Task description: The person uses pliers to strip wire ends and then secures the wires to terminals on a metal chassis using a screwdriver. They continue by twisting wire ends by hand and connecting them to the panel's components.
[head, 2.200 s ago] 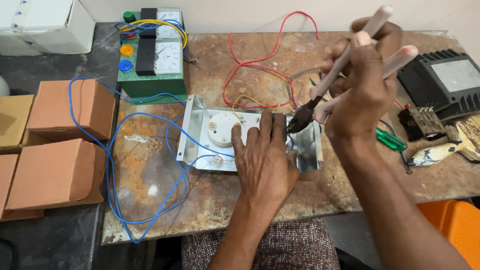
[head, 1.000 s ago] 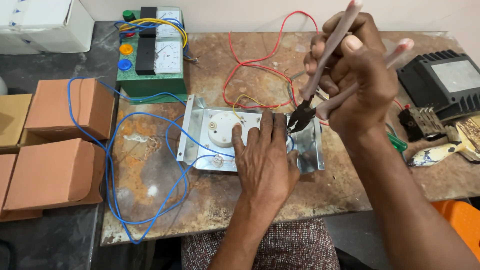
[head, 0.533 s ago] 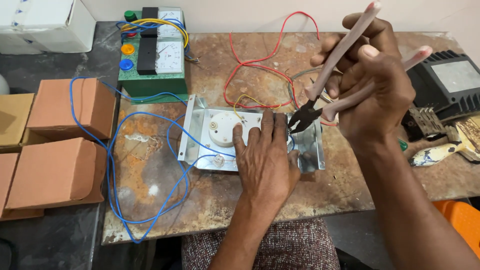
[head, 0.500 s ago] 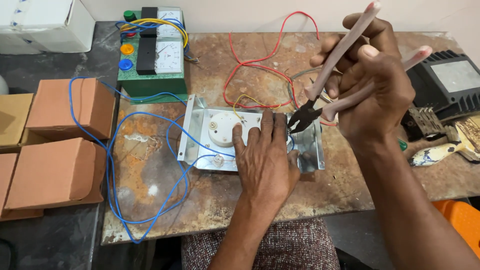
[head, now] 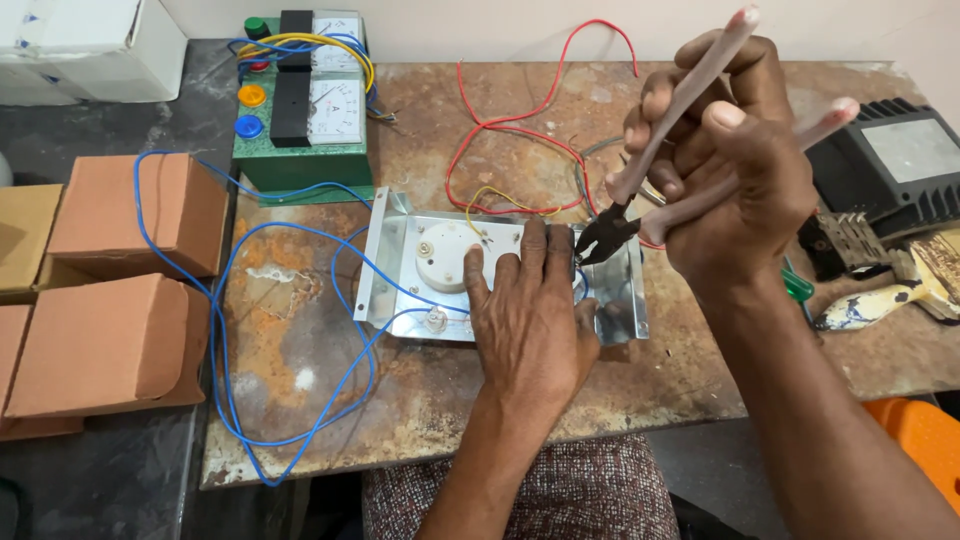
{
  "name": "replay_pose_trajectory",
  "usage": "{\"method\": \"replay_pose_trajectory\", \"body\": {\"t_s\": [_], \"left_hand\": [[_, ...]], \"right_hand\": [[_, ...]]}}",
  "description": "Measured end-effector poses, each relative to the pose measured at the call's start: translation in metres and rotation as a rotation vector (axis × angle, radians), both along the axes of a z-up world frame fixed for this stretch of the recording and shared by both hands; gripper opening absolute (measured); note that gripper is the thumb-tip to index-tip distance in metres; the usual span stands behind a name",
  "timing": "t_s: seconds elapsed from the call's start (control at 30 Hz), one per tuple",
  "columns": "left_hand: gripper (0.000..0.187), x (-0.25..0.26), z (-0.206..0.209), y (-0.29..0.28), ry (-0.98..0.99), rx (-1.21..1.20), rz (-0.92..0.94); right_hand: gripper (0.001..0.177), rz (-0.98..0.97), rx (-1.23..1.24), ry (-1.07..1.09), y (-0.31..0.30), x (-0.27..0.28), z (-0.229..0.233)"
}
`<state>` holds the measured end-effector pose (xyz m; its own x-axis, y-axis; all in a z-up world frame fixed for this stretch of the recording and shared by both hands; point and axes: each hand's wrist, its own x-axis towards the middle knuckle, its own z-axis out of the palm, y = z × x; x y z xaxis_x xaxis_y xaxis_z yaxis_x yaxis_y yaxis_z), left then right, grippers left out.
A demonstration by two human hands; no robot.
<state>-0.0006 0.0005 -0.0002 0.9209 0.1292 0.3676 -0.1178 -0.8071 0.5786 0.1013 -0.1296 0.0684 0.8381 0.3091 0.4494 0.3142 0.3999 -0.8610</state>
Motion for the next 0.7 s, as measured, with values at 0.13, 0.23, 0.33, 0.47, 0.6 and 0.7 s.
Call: {"method": "replay_pose_trajectory", "body": {"t_s": [0.13,0.23,0.33,0.47,0.6,0.7], "left_hand": [[0.080,0.000,0.001,0.000,-0.002,-0.001,0.003],[0.080,0.000,0.001,0.000,-0.002,-0.005,0.005],[0.081,-0.001,0.001,0.000,-0.005,-0.011,0.004],[0.082,-0.001,0.001,0.000,-0.026,-0.004,0.010],[0.083,-0.001,0.000,-0.001,-0.016,0.017,0.010],[0.083,-0.001,0.002,0.000,-0.013,0.013,0.006]], "right_hand": [[0.031,-0.020,-0.020,-0.046,0.004,-0.003,0.000],[0.032,-0.127,-0.054,-0.071,0.010,-0.006,0.000],[0.032,-0.353,-0.097,-0.158,0.024,-0.011,-0.006],[0.036,-0.617,-0.151,-0.234,0.035,-0.013,-0.015],[0.047,-0.709,-0.220,-0.263,0.035,-0.018,-0.018],[0.049,-0.693,-0.324,-0.150,0.020,-0.025,-0.008]]}}
